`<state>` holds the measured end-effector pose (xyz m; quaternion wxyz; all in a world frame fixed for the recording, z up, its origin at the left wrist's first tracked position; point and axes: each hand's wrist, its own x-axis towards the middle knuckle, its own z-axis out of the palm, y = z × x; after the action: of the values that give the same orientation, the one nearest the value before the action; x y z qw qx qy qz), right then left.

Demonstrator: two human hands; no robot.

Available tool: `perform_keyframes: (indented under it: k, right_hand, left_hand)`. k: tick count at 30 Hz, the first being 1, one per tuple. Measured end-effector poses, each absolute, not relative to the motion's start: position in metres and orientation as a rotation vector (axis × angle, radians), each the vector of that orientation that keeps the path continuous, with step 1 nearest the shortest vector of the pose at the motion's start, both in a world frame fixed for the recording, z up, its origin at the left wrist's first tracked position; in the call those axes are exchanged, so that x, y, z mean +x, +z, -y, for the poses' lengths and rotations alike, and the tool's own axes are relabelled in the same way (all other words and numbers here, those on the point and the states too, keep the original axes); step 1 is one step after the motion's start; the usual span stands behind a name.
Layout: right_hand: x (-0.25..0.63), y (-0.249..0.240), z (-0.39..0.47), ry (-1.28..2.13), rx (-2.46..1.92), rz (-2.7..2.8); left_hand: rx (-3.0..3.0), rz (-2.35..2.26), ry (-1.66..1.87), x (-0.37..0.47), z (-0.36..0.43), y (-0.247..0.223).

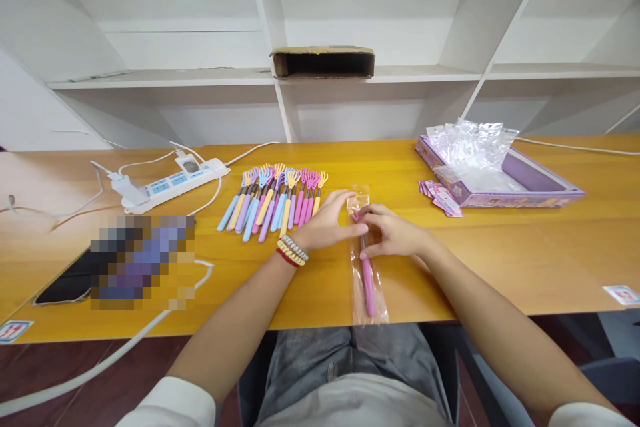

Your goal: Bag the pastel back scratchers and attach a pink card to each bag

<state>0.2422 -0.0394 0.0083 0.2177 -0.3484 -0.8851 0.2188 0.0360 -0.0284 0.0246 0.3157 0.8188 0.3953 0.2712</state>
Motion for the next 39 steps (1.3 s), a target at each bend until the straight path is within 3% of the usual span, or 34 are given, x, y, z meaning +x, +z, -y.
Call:
perform_keyframes:
  k: [6, 12, 16, 26, 39]
  right_hand:
    - [0.238, 0.019, 0.04, 0.608, -0.925, 2.305]
    - [0.282, 0.037, -0.007, 0.497, -1.546, 2.066]
    - [0.302, 0.031, -0.029, 0.179, -1.987, 1.867]
    - [0.324, 0.001, -0.022, -0.159, -2.44, 1.564]
    - [0.325, -0.004, -0.028, -0.136, -2.475, 1.533]
  left_hand:
    - [1.985, -1.519, 0.738, 0.05, 0.002, 0.002]
    - [1.914, -1.664, 0.593, 0.064, -0.014, 0.009]
    - [1.757, -1.704, 0.679, 0.066, -0.022, 0.007]
    - [1.823, -1.626, 0.78, 0.058, -0.019, -0.009]
    - [1.749, -1.6, 0.788, 0.06, -0.019, -0.007]
